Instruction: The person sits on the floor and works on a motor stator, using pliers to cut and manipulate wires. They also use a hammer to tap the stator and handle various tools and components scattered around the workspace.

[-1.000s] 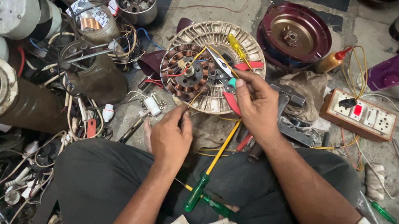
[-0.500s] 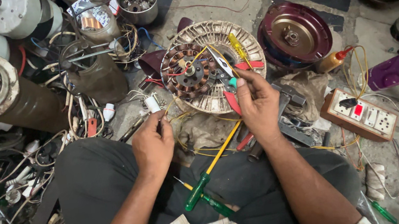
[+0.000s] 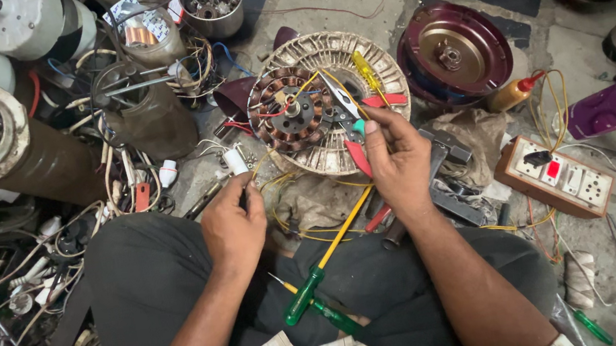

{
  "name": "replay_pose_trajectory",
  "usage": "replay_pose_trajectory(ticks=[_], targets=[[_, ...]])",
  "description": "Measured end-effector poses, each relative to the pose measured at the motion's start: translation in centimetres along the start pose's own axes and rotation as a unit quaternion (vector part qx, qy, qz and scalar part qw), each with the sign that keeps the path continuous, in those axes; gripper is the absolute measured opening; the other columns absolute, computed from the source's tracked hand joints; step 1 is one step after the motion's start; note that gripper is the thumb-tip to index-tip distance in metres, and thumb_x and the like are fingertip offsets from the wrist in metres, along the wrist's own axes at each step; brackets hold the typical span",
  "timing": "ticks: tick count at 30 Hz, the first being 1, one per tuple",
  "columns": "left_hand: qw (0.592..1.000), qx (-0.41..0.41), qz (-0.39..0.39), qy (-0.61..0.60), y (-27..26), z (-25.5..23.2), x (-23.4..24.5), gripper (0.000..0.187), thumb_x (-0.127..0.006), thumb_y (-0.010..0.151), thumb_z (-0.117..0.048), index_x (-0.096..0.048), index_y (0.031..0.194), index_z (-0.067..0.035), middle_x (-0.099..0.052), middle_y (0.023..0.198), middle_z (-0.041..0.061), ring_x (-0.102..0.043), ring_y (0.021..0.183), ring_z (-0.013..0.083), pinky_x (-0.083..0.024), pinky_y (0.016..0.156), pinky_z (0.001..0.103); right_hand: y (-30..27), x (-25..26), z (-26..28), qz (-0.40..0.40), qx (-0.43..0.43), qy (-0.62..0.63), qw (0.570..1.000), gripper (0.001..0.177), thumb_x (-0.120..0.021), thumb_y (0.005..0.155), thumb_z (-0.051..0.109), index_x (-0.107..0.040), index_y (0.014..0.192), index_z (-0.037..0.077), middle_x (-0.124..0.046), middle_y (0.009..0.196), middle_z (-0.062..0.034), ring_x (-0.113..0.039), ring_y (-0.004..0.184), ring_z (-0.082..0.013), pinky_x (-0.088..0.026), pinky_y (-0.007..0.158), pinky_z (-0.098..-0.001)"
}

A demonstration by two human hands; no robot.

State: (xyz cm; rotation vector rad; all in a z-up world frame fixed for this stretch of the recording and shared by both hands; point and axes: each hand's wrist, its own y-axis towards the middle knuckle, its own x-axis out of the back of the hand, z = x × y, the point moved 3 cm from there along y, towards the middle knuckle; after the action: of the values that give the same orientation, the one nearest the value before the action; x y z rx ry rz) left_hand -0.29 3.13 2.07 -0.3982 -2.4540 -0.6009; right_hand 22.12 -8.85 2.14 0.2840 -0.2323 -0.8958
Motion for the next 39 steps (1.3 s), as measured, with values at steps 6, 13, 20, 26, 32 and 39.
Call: replay_pose_trajectory(ticks=[6, 13, 20, 26, 32, 39], targets=[[0.999, 0.023, -0.002, 0.026, 0.1, 0.6, -0.1, 0.018, -0.068, 0.094, -0.016, -0.074, 0.109, -0.009, -0.074, 0.089, 0.017, -0.071, 0.075, 0.0349, -0.055, 0.068, 0.043, 0.0, 0.0, -0.1, 0.001, -0.011, 0.004, 1.0, 0.021, -0.061, 0.107, 0.005, -0.067, 0.126, -0.003, -0.065, 0.088, 0.0039, -0.054, 0.077, -0.0001, -0.044, 0.069, -0.0172], [1.0, -0.011, -0.024, 0.005, -0.1, 1.0, -0.4, 0.017, -0.068, 0.094, -0.016, -0.073, 0.108, -0.009, -0.074, 0.091, 0.016, -0.073, 0.079, 0.0338, -0.056, 0.07, 0.042, 0.0, -0.1, -0.1, 0.0, -0.006, 0.015, 1.0, 0.022, -0.061, 0.106, 0.006, -0.065, 0.125, -0.003, -0.069, 0.094, 0.0026, -0.059, 0.082, -0.0005, -0.048, 0.074, -0.0174], [0.994, 0.095, 0.039, 0.047, -0.2, 1.2, 0.3, 0.021, -0.068, 0.091, -0.022, -0.074, 0.108, -0.011, -0.071, 0.076, 0.015, -0.07, 0.063, 0.0321, -0.054, 0.062, 0.043, -0.1, 0.2, -0.5, -0.005, -0.012, -0.008, 1.0, 0.022, -0.062, 0.107, 0.007, -0.068, 0.126, -0.002, -0.062, 0.086, 0.0041, -0.051, 0.075, -0.0003, -0.042, 0.067, -0.0178], [0.998, 0.042, 0.009, 0.041, 0.0, 0.9, -0.3, 0.02, -0.067, 0.093, -0.02, -0.074, 0.109, -0.011, -0.072, 0.079, 0.015, -0.07, 0.067, 0.0317, -0.054, 0.063, 0.043, -0.1, 0.1, -0.1, 0.0, -0.009, -0.004, 1.0, 0.022, -0.061, 0.107, 0.007, -0.067, 0.126, -0.002, -0.062, 0.084, 0.0063, -0.05, 0.074, 0.0007, -0.041, 0.066, -0.0169], [0.997, 0.066, 0.009, 0.03, 0.0, 1.0, -0.2, 0.018, -0.067, 0.093, -0.019, -0.074, 0.107, -0.011, -0.073, 0.082, 0.014, -0.07, 0.065, 0.0315, -0.054, 0.064, 0.042, 0.0, 0.0, 0.1, 0.0, -0.003, -0.004, 1.0, 0.021, -0.062, 0.107, 0.007, -0.067, 0.125, -0.002, -0.063, 0.084, 0.006, -0.051, 0.074, 0.0008, -0.042, 0.066, -0.0169], [0.996, 0.078, 0.018, 0.04, 0.0, 1.2, -0.3, 0.018, -0.067, 0.093, -0.02, -0.075, 0.107, -0.012, -0.073, 0.08, 0.014, -0.068, 0.063, 0.0316, -0.053, 0.063, 0.043, -0.1, 0.0, 0.1, 0.0, 0.006, -0.011, 1.0, 0.021, -0.062, 0.107, 0.006, -0.067, 0.125, -0.002, -0.063, 0.084, 0.006, -0.051, 0.074, 0.0007, -0.042, 0.066, -0.0169]])
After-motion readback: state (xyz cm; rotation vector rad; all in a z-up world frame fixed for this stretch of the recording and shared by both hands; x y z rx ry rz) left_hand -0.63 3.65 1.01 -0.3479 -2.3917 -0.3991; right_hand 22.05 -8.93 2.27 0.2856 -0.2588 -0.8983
